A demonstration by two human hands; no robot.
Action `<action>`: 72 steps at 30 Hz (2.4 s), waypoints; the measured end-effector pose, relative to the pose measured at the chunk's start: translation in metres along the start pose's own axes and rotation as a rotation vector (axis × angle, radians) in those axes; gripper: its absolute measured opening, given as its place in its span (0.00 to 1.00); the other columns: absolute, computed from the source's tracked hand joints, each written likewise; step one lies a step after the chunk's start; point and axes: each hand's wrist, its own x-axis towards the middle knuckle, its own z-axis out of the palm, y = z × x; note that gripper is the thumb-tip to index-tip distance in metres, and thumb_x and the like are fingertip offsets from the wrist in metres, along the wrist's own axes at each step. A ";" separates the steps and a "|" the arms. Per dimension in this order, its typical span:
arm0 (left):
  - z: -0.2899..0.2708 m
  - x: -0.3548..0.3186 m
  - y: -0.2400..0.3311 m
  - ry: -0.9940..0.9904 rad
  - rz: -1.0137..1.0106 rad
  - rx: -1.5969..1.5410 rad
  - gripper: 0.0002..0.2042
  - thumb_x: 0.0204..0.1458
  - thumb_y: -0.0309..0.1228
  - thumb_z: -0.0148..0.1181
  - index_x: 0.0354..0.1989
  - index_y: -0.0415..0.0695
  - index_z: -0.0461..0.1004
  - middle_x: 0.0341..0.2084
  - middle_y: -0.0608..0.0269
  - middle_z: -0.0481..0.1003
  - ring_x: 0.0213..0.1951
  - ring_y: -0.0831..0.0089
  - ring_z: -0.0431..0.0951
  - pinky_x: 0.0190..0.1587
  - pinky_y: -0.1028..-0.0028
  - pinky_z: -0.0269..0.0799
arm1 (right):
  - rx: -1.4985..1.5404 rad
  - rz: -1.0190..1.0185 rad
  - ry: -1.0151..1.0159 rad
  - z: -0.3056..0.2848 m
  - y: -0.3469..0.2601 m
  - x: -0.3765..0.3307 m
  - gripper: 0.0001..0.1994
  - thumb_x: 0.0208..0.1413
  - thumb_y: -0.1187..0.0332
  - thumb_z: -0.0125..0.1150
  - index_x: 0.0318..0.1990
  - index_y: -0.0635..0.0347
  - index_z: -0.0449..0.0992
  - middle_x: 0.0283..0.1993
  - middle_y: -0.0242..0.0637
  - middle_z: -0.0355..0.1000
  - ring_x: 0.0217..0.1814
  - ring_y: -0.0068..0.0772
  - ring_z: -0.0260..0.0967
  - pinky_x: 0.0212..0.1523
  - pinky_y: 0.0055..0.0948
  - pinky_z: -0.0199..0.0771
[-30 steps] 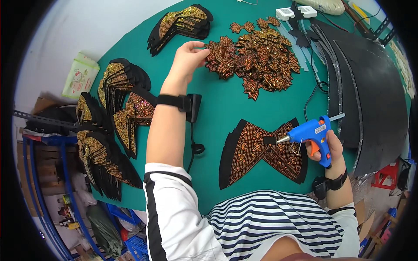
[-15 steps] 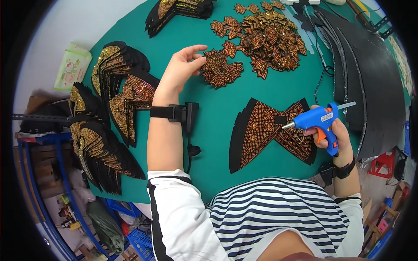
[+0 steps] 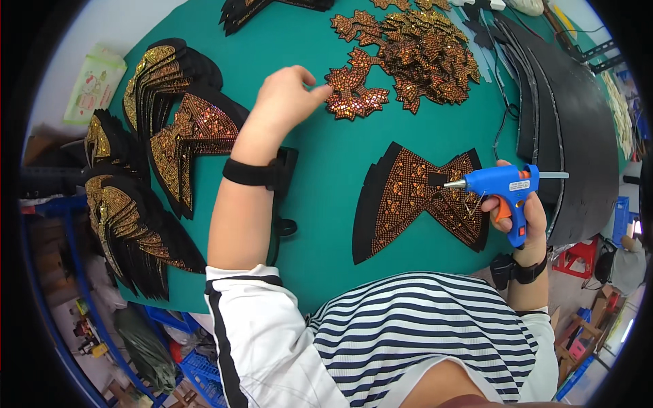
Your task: The recorder uses a hot glue gun to attach small decorative bows onto larger shoe components.
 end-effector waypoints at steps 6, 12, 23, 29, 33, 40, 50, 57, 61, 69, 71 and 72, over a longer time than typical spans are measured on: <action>0.029 -0.035 0.034 0.073 0.075 0.376 0.27 0.36 0.49 0.63 0.36 0.39 0.68 0.33 0.54 0.69 0.38 0.59 0.71 0.41 0.66 0.68 | -0.070 -0.037 0.023 0.013 0.000 0.005 0.45 0.40 0.55 0.65 0.60 0.67 0.45 0.44 0.60 0.66 0.21 0.19 0.64 0.21 0.12 0.63; 0.031 -0.031 0.022 0.107 0.117 0.292 0.20 0.36 0.40 0.64 0.35 0.40 0.69 0.32 0.55 0.69 0.36 0.60 0.71 0.40 0.67 0.68 | -0.156 0.011 0.052 0.017 0.001 0.002 0.46 0.36 0.55 0.66 0.61 0.65 0.46 0.45 0.58 0.65 0.19 0.14 0.58 0.22 0.11 0.60; 0.010 -0.038 0.025 -0.261 0.041 -0.756 0.19 0.42 0.21 0.56 0.46 0.43 0.63 0.31 0.65 0.69 0.29 0.79 0.72 0.32 0.81 0.67 | -0.222 0.060 0.054 0.011 0.004 -0.006 0.42 0.43 0.52 0.60 0.61 0.64 0.47 0.40 0.51 0.70 0.18 0.13 0.53 0.21 0.12 0.56; 0.007 -0.046 0.033 -0.276 0.053 -0.893 0.20 0.44 0.21 0.53 0.49 0.42 0.62 0.35 0.64 0.69 0.29 0.78 0.72 0.31 0.82 0.68 | -0.373 0.090 0.110 0.015 0.002 -0.008 0.34 0.47 0.51 0.56 0.57 0.64 0.56 0.37 0.45 0.70 0.22 0.15 0.57 0.24 0.13 0.58; 0.006 -0.053 0.046 -0.290 0.088 -0.986 0.19 0.44 0.21 0.52 0.48 0.41 0.64 0.31 0.62 0.69 0.28 0.78 0.73 0.31 0.82 0.70 | -0.480 0.115 0.144 0.020 -0.003 -0.013 0.28 0.51 0.52 0.52 0.53 0.64 0.60 0.37 0.44 0.71 0.25 0.18 0.60 0.26 0.15 0.59; 0.011 -0.051 0.057 -0.368 0.254 -0.938 0.20 0.43 0.19 0.45 0.48 0.41 0.65 0.33 0.64 0.68 0.26 0.81 0.70 0.25 0.84 0.64 | -0.657 0.048 0.147 0.019 0.003 -0.016 0.24 0.54 0.54 0.48 0.55 0.57 0.61 0.34 0.41 0.70 0.32 0.21 0.62 0.34 0.21 0.61; -0.002 -0.039 0.094 -0.446 0.169 -1.025 0.17 0.41 0.15 0.43 0.43 0.37 0.66 0.20 0.69 0.68 0.19 0.85 0.64 0.20 0.84 0.59 | -0.726 0.031 0.198 0.028 0.004 -0.014 0.22 0.55 0.56 0.47 0.50 0.66 0.64 0.32 0.34 0.67 0.35 0.23 0.62 0.39 0.23 0.60; 0.006 -0.033 0.085 -0.515 0.115 -0.939 0.13 0.44 0.17 0.44 0.39 0.36 0.70 0.19 0.71 0.68 0.19 0.87 0.62 0.21 0.85 0.58 | -0.718 0.052 0.245 0.030 0.005 -0.010 0.23 0.55 0.55 0.47 0.48 0.67 0.65 0.29 0.33 0.67 0.31 0.21 0.61 0.36 0.21 0.59; 0.016 -0.031 0.082 -0.551 0.123 -0.888 0.08 0.47 0.20 0.50 0.36 0.36 0.71 0.18 0.71 0.69 0.20 0.87 0.63 0.22 0.85 0.58 | -0.719 0.044 0.255 0.028 0.007 -0.010 0.23 0.55 0.55 0.47 0.49 0.67 0.65 0.27 0.32 0.66 0.29 0.20 0.60 0.33 0.19 0.57; 0.017 -0.032 0.088 -0.582 0.189 -0.851 0.13 0.46 0.22 0.54 0.42 0.38 0.68 0.15 0.74 0.64 0.18 0.87 0.61 0.20 0.85 0.56 | -0.747 0.046 0.272 0.025 0.007 -0.008 0.21 0.55 0.55 0.48 0.48 0.64 0.66 0.24 0.30 0.64 0.26 0.18 0.58 0.28 0.18 0.55; 0.012 -0.032 0.091 -0.595 0.146 -0.833 0.14 0.46 0.22 0.55 0.43 0.38 0.67 0.14 0.74 0.64 0.17 0.87 0.61 0.18 0.85 0.55 | -0.751 0.053 0.273 0.025 0.007 -0.008 0.21 0.55 0.55 0.48 0.47 0.64 0.67 0.23 0.29 0.64 0.25 0.17 0.58 0.26 0.17 0.55; 0.011 -0.032 0.091 -0.592 0.132 -0.824 0.15 0.46 0.22 0.55 0.44 0.38 0.66 0.14 0.74 0.63 0.16 0.87 0.60 0.18 0.85 0.55 | -0.755 0.049 0.270 0.025 0.007 -0.008 0.21 0.55 0.56 0.48 0.48 0.64 0.67 0.23 0.29 0.64 0.25 0.17 0.58 0.26 0.17 0.54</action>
